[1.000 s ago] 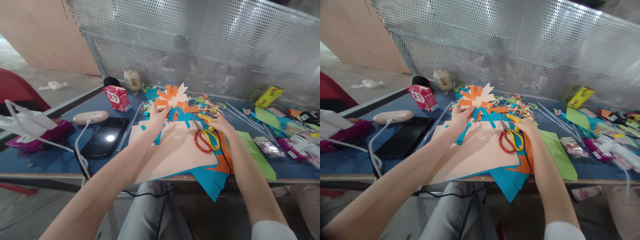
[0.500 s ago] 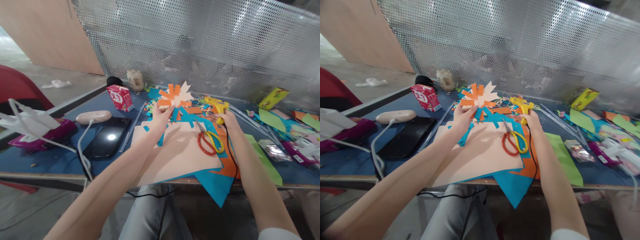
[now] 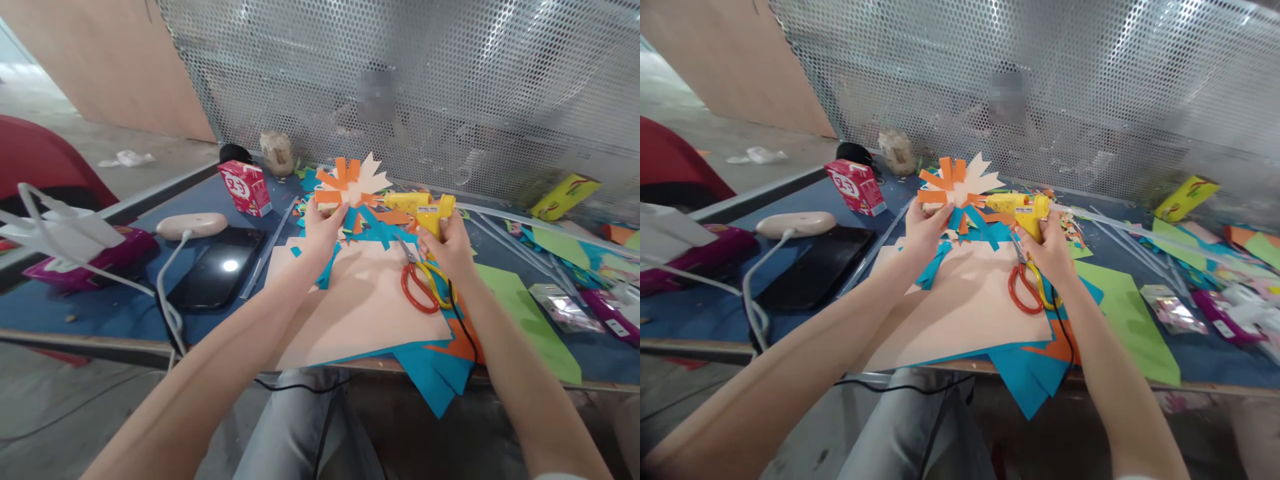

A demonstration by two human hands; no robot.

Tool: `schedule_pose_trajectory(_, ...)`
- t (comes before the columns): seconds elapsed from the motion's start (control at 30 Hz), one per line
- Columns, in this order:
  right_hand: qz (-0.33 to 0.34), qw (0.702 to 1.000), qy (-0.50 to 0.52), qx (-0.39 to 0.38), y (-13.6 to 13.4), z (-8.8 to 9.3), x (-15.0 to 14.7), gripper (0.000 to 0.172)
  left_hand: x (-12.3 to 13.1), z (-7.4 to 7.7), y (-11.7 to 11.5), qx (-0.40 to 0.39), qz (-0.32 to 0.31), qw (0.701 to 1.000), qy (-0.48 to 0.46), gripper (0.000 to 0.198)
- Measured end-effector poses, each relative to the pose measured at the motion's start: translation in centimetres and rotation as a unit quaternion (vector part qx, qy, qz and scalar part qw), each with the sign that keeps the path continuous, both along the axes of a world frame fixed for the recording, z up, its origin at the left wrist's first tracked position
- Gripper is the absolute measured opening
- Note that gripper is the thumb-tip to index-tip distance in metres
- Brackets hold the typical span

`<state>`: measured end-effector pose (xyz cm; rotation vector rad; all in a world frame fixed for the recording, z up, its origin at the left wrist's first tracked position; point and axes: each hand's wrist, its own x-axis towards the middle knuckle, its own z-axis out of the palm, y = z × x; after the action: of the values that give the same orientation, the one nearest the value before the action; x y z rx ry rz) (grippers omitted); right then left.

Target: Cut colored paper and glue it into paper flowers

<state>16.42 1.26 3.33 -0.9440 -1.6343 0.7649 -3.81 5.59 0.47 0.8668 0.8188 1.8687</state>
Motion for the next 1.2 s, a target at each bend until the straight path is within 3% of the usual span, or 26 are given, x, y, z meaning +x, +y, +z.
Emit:
schedule_pose_trajectory(0.17, -0.046, 0.990, -0.129, 0.044, 0.4, -1.2, 0.2, 0.033, 0.0, -0.1, 0.1, -0.002, 0.010, 1.000, -0.002, 0.036)
schedule_pose_trajectory(0.43, -0.071, 0.972, -0.199, 0.100, 0.6, -1.8, 0.1, 0.029, 0.2, 0.0, -0.2, -0.011, 0.011, 1.000, 0.012, 0.035)
schedule_pose_trajectory(1.2, -0.065, 0.970, -0.208, 0.103, 0.5, -1.5, -0.1, 0.037, 0.2, -0.4, 0.0, 0.005, 0.004, 1.000, 0.029, 0.034)
